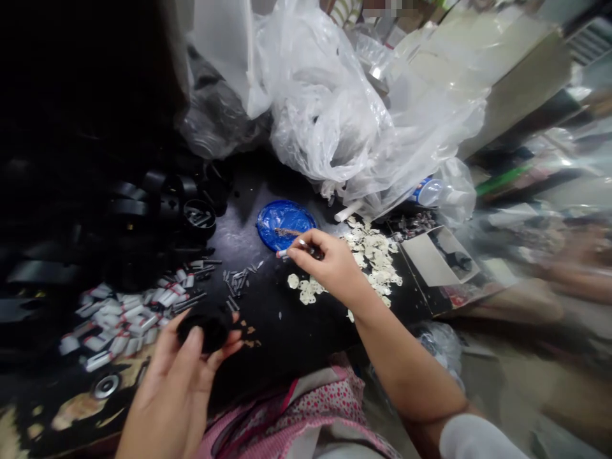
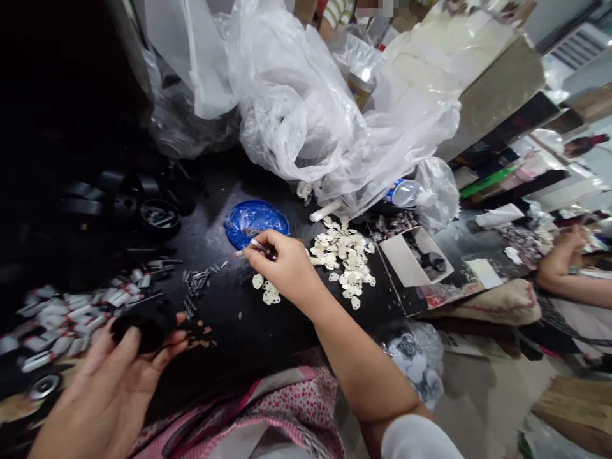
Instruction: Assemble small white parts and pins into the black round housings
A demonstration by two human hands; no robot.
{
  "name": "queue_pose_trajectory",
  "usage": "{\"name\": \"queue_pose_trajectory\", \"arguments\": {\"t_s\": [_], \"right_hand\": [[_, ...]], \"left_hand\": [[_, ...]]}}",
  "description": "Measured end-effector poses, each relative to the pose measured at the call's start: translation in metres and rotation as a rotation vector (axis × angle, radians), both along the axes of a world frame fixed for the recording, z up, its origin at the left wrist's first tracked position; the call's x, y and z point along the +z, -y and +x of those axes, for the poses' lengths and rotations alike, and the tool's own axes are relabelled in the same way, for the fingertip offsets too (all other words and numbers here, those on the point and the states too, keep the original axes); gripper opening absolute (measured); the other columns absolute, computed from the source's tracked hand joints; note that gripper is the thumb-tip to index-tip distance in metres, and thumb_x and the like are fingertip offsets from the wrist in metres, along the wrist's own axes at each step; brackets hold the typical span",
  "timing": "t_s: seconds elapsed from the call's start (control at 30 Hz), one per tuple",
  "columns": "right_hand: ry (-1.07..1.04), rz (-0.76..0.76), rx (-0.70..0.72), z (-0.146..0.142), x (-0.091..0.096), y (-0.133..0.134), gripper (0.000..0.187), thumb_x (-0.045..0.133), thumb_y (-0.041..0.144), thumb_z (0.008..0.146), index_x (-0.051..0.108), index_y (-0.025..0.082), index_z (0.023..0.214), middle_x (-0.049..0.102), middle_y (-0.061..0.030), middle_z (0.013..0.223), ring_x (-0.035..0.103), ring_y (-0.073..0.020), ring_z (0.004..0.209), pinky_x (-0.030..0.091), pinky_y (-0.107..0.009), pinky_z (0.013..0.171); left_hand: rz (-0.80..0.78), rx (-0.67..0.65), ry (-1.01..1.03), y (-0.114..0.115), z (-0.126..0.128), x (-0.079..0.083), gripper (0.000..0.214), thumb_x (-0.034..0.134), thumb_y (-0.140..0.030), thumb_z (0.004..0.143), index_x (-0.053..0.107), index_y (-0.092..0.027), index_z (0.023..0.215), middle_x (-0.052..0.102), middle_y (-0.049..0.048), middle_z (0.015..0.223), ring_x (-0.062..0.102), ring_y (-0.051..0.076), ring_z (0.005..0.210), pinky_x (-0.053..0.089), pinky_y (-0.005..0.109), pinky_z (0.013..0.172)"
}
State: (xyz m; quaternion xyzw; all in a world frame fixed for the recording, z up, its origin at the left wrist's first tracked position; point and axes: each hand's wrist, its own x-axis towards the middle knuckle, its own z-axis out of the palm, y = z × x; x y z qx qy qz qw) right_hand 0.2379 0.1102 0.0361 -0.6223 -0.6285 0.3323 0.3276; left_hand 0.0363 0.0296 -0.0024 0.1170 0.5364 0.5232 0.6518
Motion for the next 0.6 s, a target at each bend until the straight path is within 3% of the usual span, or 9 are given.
{"name": "queue_pose_trajectory", "arguments": {"t_s": [0.07,0.17,0.3,0.43,0.53,0.6], "right_hand": [[-0.263,-0.099,0.031,-0.012,0.001,0.011,0.016,0.063,0.032,0.082,0.059,0.017,0.077,0.058,0.0028,0.069,0.044,-0.0069,0.054,0.036,-0.020,0.052],[-0.492,-0.206,0.091,-0.031,0.004,0.024,0.018,0.065,0.034,0.081,0.060,0.017,0.079,0.054,0.0045,0.066,0.045,-0.0059,0.053,0.037,-0.019,0.051],[-0.396,-0.164,0.113,-0.048,0.013,0.033,0.012,0.066,0.028,0.081,0.061,0.017,0.078,0.057,0.0050,0.068,0.049,-0.0054,0.058,0.040,-0.017,0.056],[-0.305,-0.112,0.119,-0.053,0.017,0.035,0.010,0.065,0.025,0.081,0.061,0.017,0.079,0.061,0.0042,0.072,0.053,-0.0063,0.063,0.042,-0.017,0.059],[-0.232,-0.094,0.153,-0.054,0.016,0.036,0.009,0.066,0.025,0.081,0.062,0.017,0.079,0.061,0.0047,0.070,0.052,-0.0058,0.061,0.041,-0.016,0.057],[-0.171,-0.071,0.187,-0.055,0.016,0.038,0.009,0.066,0.025,0.081,0.062,0.017,0.079,0.060,0.0052,0.069,0.052,-0.0057,0.059,0.040,-0.017,0.056]], "left_hand": [[-0.010,-0.042,0.103,-0.003,0.005,0.005,0.029,0.068,-0.037,0.077,0.066,-0.025,0.103,0.073,0.0051,0.092,0.070,0.022,0.080,0.059,0.033,0.071],[-0.061,-0.084,0.263,-0.007,0.007,0.010,0.020,0.068,-0.027,0.078,0.067,-0.020,0.096,0.074,0.0071,0.090,0.071,0.023,0.080,0.059,0.033,0.069],[-0.096,-0.067,0.405,-0.008,0.004,0.011,0.012,0.062,-0.019,0.082,0.068,-0.019,0.093,0.074,0.0053,0.091,0.071,0.020,0.077,0.059,0.030,0.067],[-0.079,-0.069,0.454,-0.005,0.001,0.009,0.007,0.065,-0.020,0.080,0.069,-0.020,0.086,0.074,0.0026,0.093,0.071,0.019,0.077,0.060,0.031,0.067],[-0.003,-0.078,0.397,-0.001,0.002,0.007,0.012,0.066,-0.026,0.080,0.069,-0.022,0.091,0.073,0.0013,0.094,0.071,0.019,0.078,0.059,0.032,0.070],[0.045,-0.053,0.288,0.002,0.002,0.006,0.016,0.066,-0.029,0.081,0.068,-0.025,0.097,0.072,-0.0007,0.095,0.070,0.016,0.080,0.057,0.026,0.073]]}}
